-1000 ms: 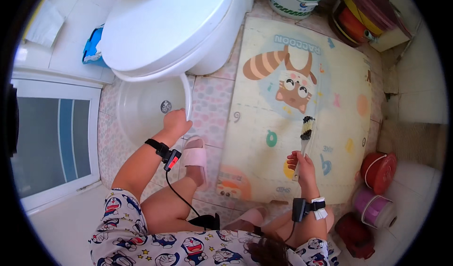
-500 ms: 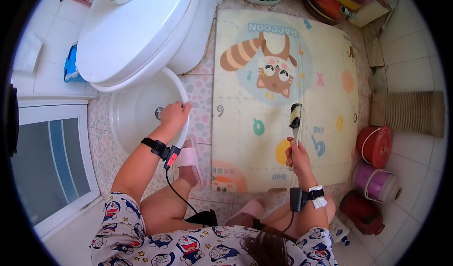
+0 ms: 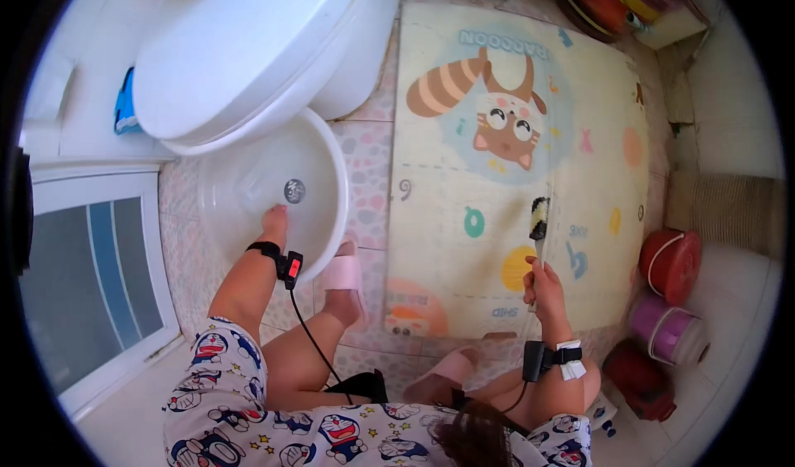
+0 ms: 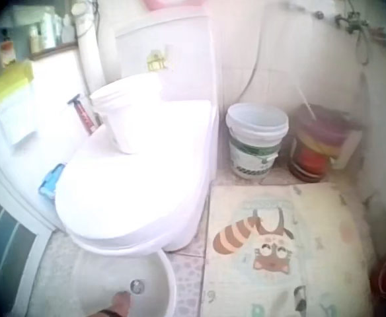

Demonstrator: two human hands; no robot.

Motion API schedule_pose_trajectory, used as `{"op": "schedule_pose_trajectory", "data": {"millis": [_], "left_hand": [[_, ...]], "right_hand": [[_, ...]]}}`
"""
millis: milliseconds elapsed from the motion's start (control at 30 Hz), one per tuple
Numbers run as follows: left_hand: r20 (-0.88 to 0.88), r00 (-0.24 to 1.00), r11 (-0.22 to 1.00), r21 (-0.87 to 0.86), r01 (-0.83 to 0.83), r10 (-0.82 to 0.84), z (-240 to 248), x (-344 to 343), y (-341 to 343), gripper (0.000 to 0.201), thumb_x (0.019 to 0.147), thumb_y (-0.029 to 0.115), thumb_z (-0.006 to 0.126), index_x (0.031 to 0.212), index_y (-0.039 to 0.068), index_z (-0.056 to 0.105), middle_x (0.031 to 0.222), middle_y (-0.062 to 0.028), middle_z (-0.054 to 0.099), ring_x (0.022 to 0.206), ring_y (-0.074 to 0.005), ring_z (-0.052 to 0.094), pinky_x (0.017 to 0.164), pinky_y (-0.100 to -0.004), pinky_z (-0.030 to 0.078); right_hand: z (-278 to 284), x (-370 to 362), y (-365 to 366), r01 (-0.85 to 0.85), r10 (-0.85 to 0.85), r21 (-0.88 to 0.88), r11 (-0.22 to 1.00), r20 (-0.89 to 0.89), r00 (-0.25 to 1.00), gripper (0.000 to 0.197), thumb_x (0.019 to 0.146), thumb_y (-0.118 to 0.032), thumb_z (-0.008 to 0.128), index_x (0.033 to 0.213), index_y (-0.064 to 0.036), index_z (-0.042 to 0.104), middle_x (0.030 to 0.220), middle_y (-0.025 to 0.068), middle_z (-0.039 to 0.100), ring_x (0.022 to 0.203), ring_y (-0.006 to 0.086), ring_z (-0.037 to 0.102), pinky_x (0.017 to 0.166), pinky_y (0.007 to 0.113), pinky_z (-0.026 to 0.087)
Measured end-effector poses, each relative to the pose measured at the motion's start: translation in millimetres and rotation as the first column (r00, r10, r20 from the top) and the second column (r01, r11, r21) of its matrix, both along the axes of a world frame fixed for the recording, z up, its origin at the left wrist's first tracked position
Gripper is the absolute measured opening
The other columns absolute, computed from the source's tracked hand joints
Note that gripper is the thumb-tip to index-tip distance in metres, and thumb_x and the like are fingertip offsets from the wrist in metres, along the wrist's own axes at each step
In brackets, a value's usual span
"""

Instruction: The person wipes and scrubs a large padded floor mat using a handheld brush and water. They turn the mat over and continue scrubbing different sections on the reverse side.

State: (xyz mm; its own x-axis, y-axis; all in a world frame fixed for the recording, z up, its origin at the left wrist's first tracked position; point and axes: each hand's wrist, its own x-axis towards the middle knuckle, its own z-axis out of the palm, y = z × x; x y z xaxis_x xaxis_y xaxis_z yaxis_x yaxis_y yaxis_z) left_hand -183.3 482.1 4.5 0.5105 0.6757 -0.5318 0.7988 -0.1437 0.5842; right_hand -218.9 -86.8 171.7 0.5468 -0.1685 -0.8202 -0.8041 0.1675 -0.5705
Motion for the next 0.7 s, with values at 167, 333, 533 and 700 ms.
{"op": "schedule_pose_trajectory", "data": {"millis": [167, 333, 533, 700], "left_hand": [[0.000, 0.762, 0.550, -0.692, -0.468, 0.648, 8, -6, -10, 0.015, 0.085, 0.019, 0.050, 0.080, 0.005, 0.050, 0.067, -0.0045, 0.050, 0.056, -0.0143, 0.047, 0.052, -0.0277, 0.043], [-0.153, 0.876, 0.290, -0.906, -0.310, 0.458, 96, 42, -90, 0.013, 0.090, 0.013, 0.044, 0.078, 0.007, 0.047, 0.064, -0.0004, 0.045, 0.054, -0.0100, 0.043, 0.049, -0.0206, 0.040], [0.268, 0.963, 0.359, -0.899, 0.249, 0.004, 207, 131, -239, 0.023, 0.089, 0.016, 0.045, 0.106, 0.000, 0.048, 0.104, -0.0130, 0.051, 0.101, -0.0224, 0.048, 0.092, -0.0312, 0.038], [0.221, 0.973, 0.550, -0.806, 0.220, -0.065, 257, 169, -380, 0.044, 0.089, 0.027, 0.043, 0.124, 0.000, 0.038, 0.133, -0.0146, 0.034, 0.123, -0.0234, 0.031, 0.101, -0.0370, 0.025]], "right_hand": [[0, 5, 5, -0.094, 0.093, -0.040, 0.995, -0.018, 0.996, 0.029, 0.090, -0.027, 0.044, 0.107, -0.0039, 0.050, 0.057, -0.0001, 0.044, 0.037, 0.0072, 0.035, 0.036, 0.022, 0.031], [5, 7, -5, -0.028, 0.029, 0.026, 0.999, -0.011, 1.000, 0.029, 0.090, -0.027, 0.045, 0.106, -0.0037, 0.050, 0.058, 0.0001, 0.045, 0.038, 0.0066, 0.036, 0.036, 0.022, 0.032], [12, 13, 3, -0.018, 0.011, 0.071, 0.997, 0.093, 0.996, 0.029, 0.090, -0.028, 0.046, 0.104, -0.0033, 0.051, 0.059, 0.0007, 0.047, 0.039, 0.0069, 0.037, 0.037, 0.022, 0.032], [16, 13, -19, 0.129, -0.139, 0.068, 0.989, 0.172, 0.975, 0.030, 0.089, -0.029, 0.046, 0.104, -0.0034, 0.051, 0.058, 0.0014, 0.047, 0.039, 0.0076, 0.038, 0.037, 0.021, 0.033]]}}
